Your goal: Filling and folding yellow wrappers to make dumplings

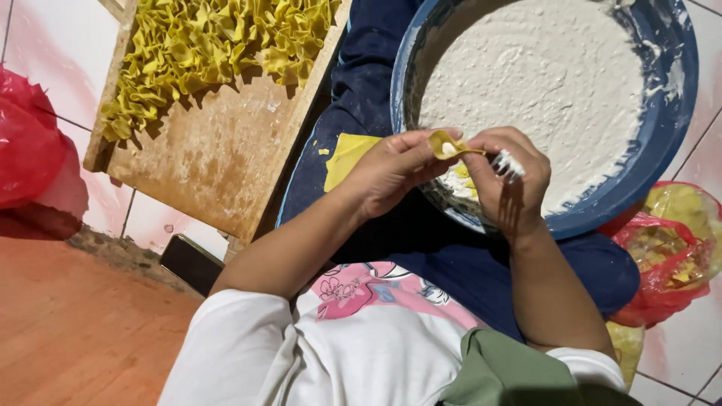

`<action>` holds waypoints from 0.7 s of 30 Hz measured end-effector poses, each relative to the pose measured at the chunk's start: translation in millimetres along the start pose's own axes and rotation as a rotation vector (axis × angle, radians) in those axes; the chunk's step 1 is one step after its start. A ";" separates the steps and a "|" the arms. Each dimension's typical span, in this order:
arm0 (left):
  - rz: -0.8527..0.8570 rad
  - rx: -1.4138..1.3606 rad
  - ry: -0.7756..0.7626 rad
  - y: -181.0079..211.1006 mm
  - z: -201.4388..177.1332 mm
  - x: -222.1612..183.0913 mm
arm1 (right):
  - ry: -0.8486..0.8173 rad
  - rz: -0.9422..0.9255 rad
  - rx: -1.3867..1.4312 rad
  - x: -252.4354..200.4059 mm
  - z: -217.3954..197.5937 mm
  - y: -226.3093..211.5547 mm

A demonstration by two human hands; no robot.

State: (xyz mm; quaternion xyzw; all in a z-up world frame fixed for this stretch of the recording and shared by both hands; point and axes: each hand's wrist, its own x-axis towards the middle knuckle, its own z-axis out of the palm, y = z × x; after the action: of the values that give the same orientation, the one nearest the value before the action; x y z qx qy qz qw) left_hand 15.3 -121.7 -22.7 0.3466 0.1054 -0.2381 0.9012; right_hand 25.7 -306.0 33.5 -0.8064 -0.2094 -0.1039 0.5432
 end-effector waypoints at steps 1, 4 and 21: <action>0.000 0.001 -0.001 2.5 1.0 -0.8 | 0.001 0.000 -0.001 -0.5 0.8 0.0; 0.010 0.103 0.069 4.9 2.6 -1.7 | -0.029 0.030 0.017 -3.6 1.5 1.1; -0.006 0.159 -0.002 29.0 14.3 -13.4 | -0.135 0.095 0.076 -2.4 -31.5 2.3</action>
State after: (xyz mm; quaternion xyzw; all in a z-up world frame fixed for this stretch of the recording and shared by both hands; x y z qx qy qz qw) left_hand 18.7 -107.9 9.3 0.4165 0.0860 -0.2486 0.8702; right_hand 26.5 -336.3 42.9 -0.7994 -0.2107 -0.0153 0.5624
